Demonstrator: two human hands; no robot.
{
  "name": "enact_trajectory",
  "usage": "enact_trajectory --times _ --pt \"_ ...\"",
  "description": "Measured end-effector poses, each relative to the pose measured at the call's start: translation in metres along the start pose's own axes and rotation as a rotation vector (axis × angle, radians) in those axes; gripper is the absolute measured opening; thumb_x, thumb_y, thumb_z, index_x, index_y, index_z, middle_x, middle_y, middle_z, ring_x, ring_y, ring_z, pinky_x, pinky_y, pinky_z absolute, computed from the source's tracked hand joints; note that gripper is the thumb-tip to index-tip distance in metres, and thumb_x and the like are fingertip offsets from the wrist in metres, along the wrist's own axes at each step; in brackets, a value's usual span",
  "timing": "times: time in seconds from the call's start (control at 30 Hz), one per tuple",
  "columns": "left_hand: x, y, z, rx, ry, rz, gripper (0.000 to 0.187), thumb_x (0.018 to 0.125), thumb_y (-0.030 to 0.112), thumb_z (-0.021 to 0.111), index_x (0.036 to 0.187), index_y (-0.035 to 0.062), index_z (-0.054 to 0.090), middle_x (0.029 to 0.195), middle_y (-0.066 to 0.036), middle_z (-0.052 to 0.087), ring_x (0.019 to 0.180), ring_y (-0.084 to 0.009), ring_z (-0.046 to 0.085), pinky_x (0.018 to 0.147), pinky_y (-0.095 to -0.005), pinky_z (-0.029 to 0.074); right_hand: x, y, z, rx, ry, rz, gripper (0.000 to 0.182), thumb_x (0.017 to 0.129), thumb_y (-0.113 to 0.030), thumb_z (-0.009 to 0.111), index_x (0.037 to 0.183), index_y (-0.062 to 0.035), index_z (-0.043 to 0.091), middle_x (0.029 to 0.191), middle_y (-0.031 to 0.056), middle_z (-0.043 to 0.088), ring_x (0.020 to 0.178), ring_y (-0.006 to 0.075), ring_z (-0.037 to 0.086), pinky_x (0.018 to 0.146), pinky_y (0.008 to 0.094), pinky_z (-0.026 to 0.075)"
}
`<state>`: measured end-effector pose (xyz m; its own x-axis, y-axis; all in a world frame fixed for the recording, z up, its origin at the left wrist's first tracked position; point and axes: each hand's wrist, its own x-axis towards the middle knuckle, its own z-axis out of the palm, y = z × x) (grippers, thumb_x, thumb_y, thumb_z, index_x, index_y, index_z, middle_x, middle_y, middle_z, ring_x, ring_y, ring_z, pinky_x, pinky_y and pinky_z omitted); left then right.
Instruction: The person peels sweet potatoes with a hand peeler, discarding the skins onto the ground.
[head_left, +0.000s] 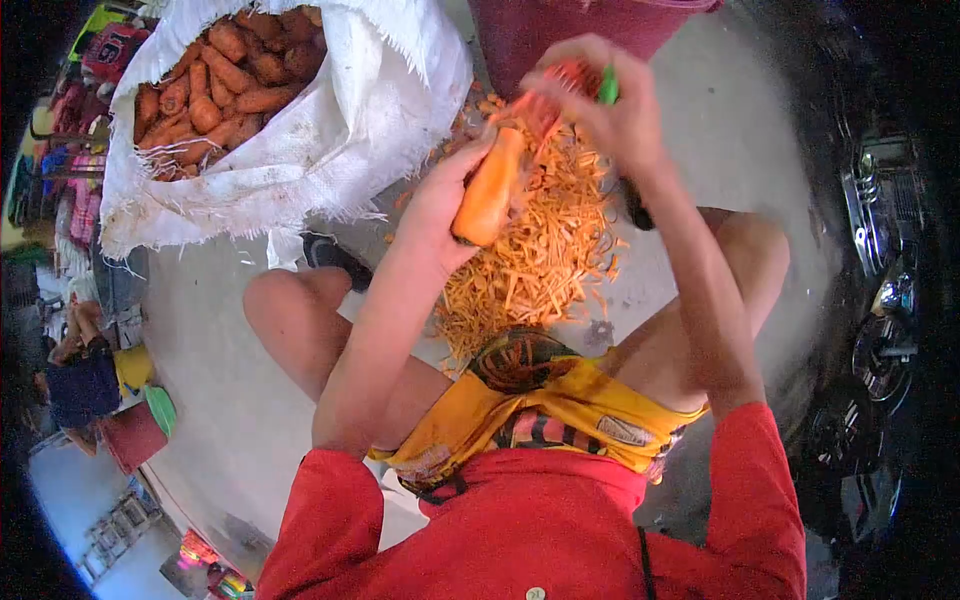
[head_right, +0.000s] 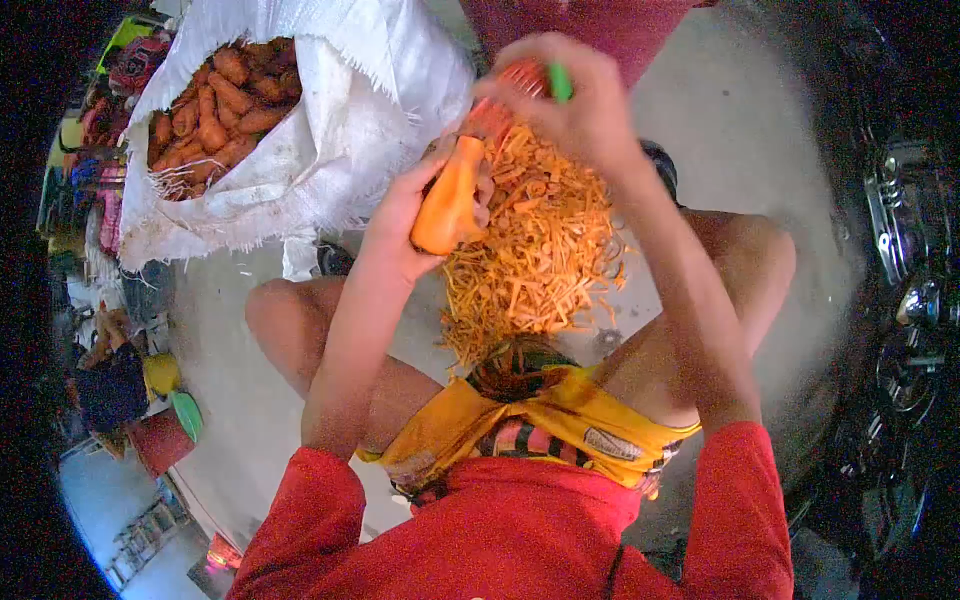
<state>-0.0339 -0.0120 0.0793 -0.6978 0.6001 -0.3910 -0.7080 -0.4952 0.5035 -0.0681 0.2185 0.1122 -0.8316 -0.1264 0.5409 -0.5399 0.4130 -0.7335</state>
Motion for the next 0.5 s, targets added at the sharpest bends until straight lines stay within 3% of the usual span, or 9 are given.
enact_trajectory --times 0.03,0.17,0.23,0.3,0.33,0.37,0.5 --pt "0.000 -0.002 -0.001 -0.005 -0.004 0.001 0.031 0.107 0.033 0.053 0.123 0.0079 0.058 0.103 -0.008 0.067 0.091 -0.0238 0.070 0.069 -0.0394 0.061 0.005 0.006 -0.003 0.122 0.168 0.269 0.030 0.079 -0.021 0.090 0.097 -0.0046 0.073 0.093 0.0072 0.072 0.089 0.0177 0.069 0.079 0.0319 0.054" --pt "-0.002 0.005 0.001 -0.085 -0.042 -0.014 0.029 0.108 0.032 0.050 0.124 0.0096 0.059 0.111 -0.008 0.069 0.098 -0.0227 0.069 0.076 -0.0392 0.061 0.000 -0.012 -0.006 0.244 0.192 0.263 0.029 0.079 -0.020 0.090 0.096 -0.0043 0.072 0.090 0.0092 0.071 0.086 0.0182 0.069 0.077 0.0328 0.054" --pt "0.001 0.005 0.003 -0.058 -0.039 0.027 0.028 0.108 0.031 0.051 0.125 0.0102 0.059 0.113 -0.008 0.069 0.100 -0.0221 0.068 0.078 -0.0391 0.060 -0.011 -0.048 0.005 0.011 -0.164 -0.172 0.026 0.084 -0.014 0.086 0.103 -0.0026 0.072 0.092 0.0039 0.072 0.089 0.0114 0.067 0.081 0.0300 0.054" --pt "0.003 -0.002 0.003 -0.087 0.121 0.079 0.028 0.108 0.030 0.051 0.125 0.0108 0.060 0.115 -0.009 0.069 0.099 -0.0228 0.069 0.077 -0.0403 0.061 -0.013 -0.036 0.012 -0.026 -0.188 -0.178 0.025 0.087 -0.014 0.084 0.106 -0.0016 0.071 0.093 0.0019 0.072 0.090 0.0091 0.066 0.081 0.0275 0.053" --pt "0.000 -0.004 0.004 -0.092 0.128 0.065 0.028 0.108 0.030 0.051 0.125 0.0108 0.060 0.115 -0.009 0.069 0.099 -0.0228 0.069 0.077 -0.0403 0.061 -0.009 -0.024 0.016 0.049 -0.126 -0.091 0.028 0.084 -0.018 0.086 0.102 -0.0019 0.071 0.091 0.0051 0.072 0.085 0.0109 0.065 0.077 0.0284 0.053" --pt "0.002 -0.001 0.007 -0.090 0.091 0.064 0.028 0.108 0.030 0.051 0.125 0.0102 0.061 0.114 -0.008 0.070 0.100 -0.0231 0.070 0.078 -0.0429 0.062 -0.007 -0.013 0.017 0.118 -0.065 -0.018 0.031 0.081 -0.022 0.089 0.097 -0.0021 0.071 0.088 0.0082 0.071 0.079 0.0127 0.065 0.074 0.0293 0.053" --pt "0.008 0.009 -0.004 -0.099 -0.023 0.033 0.029 0.108 0.031 0.051 0.126 0.0104 0.061 0.115 -0.008 0.070 0.102 -0.0228 0.070 0.080 -0.0476 0.061 -0.006 -0.016 0.028 0.160 -0.045 0.014 0.033 0.082 -0.023 0.089 0.099 -0.0013 0.071 0.087 0.0079 0.072 0.078 0.0130 0.065 0.074 0.0301 0.053"
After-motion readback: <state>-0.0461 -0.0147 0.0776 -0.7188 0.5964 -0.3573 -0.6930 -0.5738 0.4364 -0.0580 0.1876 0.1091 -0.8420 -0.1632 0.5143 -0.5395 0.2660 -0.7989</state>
